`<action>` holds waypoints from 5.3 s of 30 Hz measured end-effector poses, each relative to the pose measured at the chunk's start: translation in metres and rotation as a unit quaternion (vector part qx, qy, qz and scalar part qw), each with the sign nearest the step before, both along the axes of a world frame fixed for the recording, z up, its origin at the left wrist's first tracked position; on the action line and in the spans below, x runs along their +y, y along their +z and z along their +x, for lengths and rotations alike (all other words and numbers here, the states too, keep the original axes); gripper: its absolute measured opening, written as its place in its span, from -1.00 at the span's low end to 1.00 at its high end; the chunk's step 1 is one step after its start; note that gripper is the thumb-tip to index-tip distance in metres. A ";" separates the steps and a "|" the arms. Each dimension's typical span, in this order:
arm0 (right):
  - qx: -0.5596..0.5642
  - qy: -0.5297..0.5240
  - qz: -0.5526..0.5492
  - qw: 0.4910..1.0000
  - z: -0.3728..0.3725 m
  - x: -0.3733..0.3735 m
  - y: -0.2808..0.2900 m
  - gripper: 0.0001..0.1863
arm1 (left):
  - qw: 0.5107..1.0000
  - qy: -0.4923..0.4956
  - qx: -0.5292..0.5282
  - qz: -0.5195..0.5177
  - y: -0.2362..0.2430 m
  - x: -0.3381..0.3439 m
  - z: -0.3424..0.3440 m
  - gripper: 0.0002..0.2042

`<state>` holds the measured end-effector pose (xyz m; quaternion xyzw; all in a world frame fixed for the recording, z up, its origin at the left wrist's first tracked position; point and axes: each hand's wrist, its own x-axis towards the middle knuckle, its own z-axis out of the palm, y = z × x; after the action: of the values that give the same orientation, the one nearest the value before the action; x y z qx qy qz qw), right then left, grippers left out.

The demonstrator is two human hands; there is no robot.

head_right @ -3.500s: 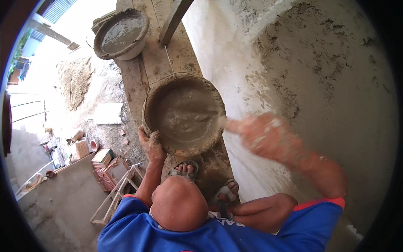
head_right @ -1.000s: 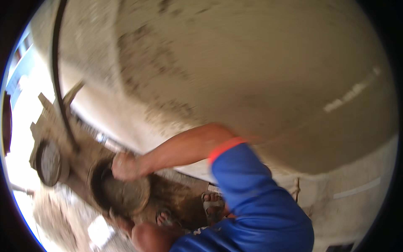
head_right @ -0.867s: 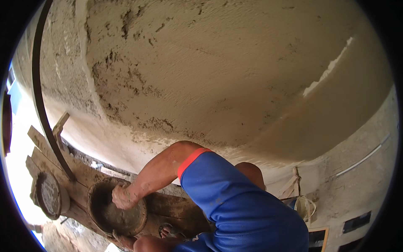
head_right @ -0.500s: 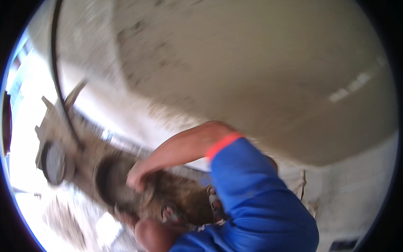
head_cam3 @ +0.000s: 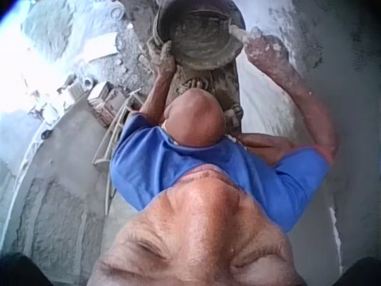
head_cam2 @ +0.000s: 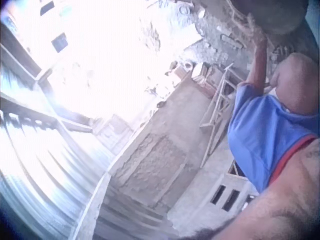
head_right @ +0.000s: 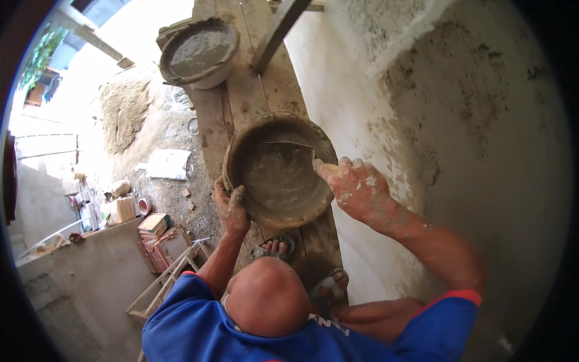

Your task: The person applies plaster to a concrete wall using a trowel, taking the plaster from a bucket and spreading it onto the surface, then uses a wooden straight edge to level the applied plaster.

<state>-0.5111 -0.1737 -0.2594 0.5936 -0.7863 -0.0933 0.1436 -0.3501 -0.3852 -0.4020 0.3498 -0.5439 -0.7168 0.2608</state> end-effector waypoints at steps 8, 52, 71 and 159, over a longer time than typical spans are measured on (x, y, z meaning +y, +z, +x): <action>0.091 0.064 -0.005 0.994 -0.007 0.021 -0.017 -0.49 | 0.997 0.056 0.043 0.020 -0.039 -0.048 0.001 -0.53; -0.606 -0.198 0.040 0.769 -0.251 -0.362 -0.062 -0.63 | 0.795 0.026 -0.462 -0.391 -0.118 -0.088 -0.081 -0.24; -0.707 -0.183 -0.075 0.679 -0.240 -0.318 -0.043 -0.48 | 0.793 0.008 -0.475 -0.382 -0.114 -0.088 -0.079 -0.14; -0.636 -0.196 -0.201 0.718 -0.176 -0.325 -0.071 -0.51 | 0.793 0.007 -0.474 -0.382 -0.115 -0.087 -0.080 -0.20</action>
<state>-0.6869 -0.4991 -0.3307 0.3024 -0.7915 0.4409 -0.2960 -0.4303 -0.4723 -0.5167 0.5211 -0.8267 -0.1931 0.0877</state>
